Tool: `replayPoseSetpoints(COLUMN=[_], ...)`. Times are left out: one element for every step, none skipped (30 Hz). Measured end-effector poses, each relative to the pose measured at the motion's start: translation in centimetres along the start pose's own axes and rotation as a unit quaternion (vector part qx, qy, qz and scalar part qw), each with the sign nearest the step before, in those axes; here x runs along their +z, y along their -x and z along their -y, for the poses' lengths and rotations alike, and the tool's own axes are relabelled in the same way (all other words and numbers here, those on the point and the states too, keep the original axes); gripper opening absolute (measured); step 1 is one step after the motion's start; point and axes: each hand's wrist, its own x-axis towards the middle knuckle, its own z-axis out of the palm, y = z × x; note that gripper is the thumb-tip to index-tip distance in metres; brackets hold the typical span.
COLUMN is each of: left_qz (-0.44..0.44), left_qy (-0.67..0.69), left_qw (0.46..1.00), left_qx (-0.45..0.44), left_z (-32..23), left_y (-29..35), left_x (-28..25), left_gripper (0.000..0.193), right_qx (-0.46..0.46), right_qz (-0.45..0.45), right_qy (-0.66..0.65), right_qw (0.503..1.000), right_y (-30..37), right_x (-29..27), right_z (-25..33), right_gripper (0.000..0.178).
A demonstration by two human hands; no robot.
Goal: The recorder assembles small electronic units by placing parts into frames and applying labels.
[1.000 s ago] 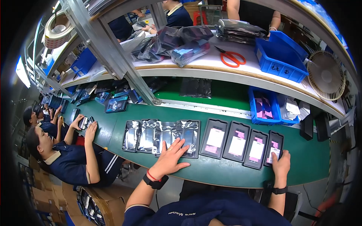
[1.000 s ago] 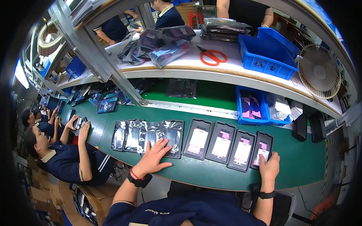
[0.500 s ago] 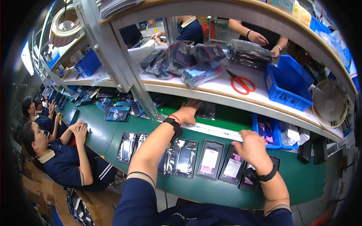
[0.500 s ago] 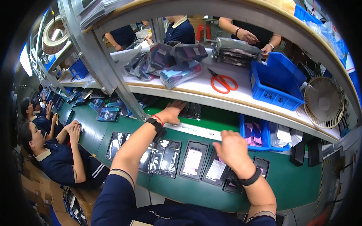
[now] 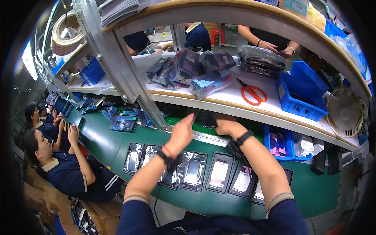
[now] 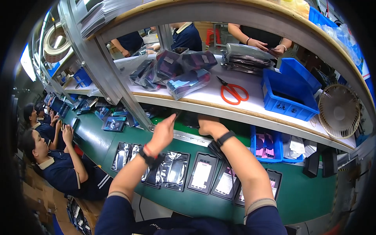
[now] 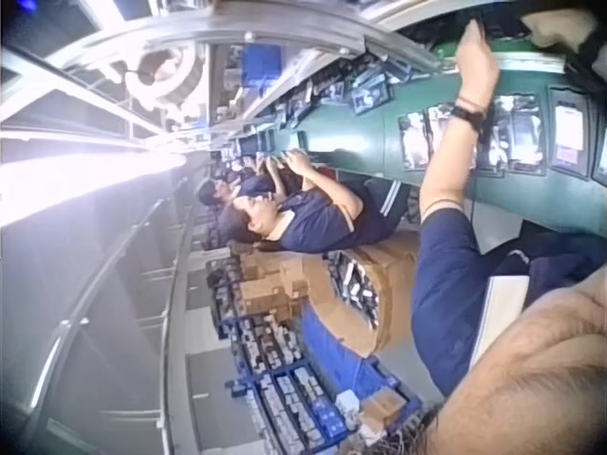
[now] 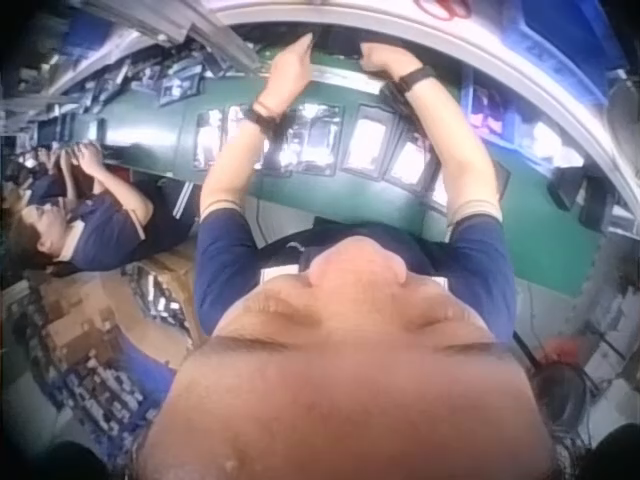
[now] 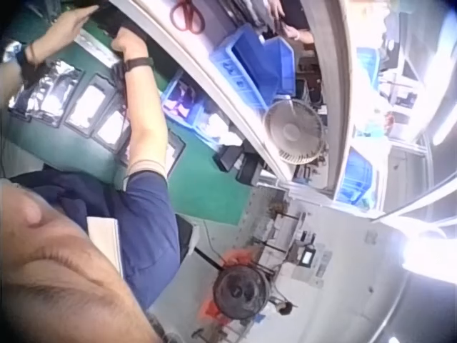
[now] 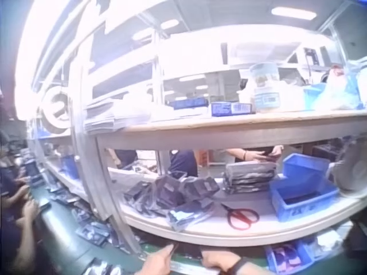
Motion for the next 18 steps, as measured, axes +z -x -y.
replayPoseSetpoints(left_qz=[-0.018,-0.033,-0.013,0.007,0.051,0.094,0.126,0.158,0.174,0.182,0.215,0.244,0.287,0.290,0.318,0.344,0.347,0.348], left_qy=[-0.035,-0.066,-0.086,-0.105,-0.121,-0.139,-0.139,-0.143,-0.132,-0.123,-0.144,-0.164,-0.151,-0.146,-0.118,-0.089,-0.090,-0.088], left_qw=[0.999,0.995,0.992,0.988,0.981,0.972,0.966,0.960,0.958,0.957,0.948,0.937,0.931,0.931,0.928,0.924,0.921,0.921], left_qx=[0.031,0.063,0.089,0.116,0.145,0.167,0.177,0.183,0.187,0.188,0.183,0.188,0.166,0.169,0.155,0.141,0.151,0.150], left_z=[-1.2,-2.7,-4.6,-6.5,-8.0,-9.2,-9.8,-10.2,-10.5,-10.5,-10.6,-10.4,-10.2,-10.2,-10.1,-10.2,-10.3,-10.4], left_y=[2.2,4.5,6.6,8.4,10.0,11.6,13.0,14.1,14.9,15.4,15.6,15.1,15.1,14.9,14.5,14.1,14.2,14.3], left_x=[-0.6,-0.8,-1.1,-1.2,-0.9,-0.8,0.0,0.6,1.3,1.8,1.8,2.3,2.8,2.8,2.8,2.8,2.6,2.3], left_gripper=[0.034,0.035,0.038,0.041,0.042,0.043,0.042,0.042,0.043,0.043,0.045,0.048,0.056,0.056,0.062,0.068,0.076,0.076], right_qx=[-0.046,-0.089,-0.080,-0.044,-0.057,-0.076,-0.079,-0.079,-0.081,-0.083,-0.089,-0.088,-0.095,-0.089,-0.076,-0.063,-0.062,-0.062], right_qz=[0.006,0.013,0.021,0.064,0.054,0.048,0.043,0.053,0.031,0.009,-0.004,-0.023,-0.062,-0.059,-0.065,-0.073,-0.005,-0.002], right_qy=[0.000,0.000,-0.046,-0.094,-0.081,-0.069,-0.056,-0.020,0.023,0.066,0.077,0.094,0.089,0.089,0.064,0.039,0.053,0.052], right_qw=[0.999,0.996,0.996,0.992,0.994,0.994,0.994,0.995,0.996,0.994,0.993,0.991,0.990,0.990,0.993,0.995,0.997,0.997], right_y=[-1.1,-1.7,-1.8,-2.4,-2.6,-2.6,-2.9,-3.1,-3.5,-3.6,-3.3,-3.3,-3.4,-3.1,-2.7,-2.3,-1.9,-0.7], right_x=[0.3,0.5,0.5,0.8,1.0,1.3,1.8,1.4,1.9,2.5,3.1,3.1,3.6,3.4,3.1,2.5,1.6,0.9], right_z=[0.5,0.7,0.9,0.8,0.2,0.1,0.0,0.9,0.9,0.8,1.8,1.9,1.6,1.8,1.8,1.7,1.9,2.5], right_gripper=[0.040,0.044,0.058,0.069,0.073,0.076,0.073,0.070,0.068,0.066,0.061,0.057,0.049,0.049,0.045,0.040,0.037,0.037])
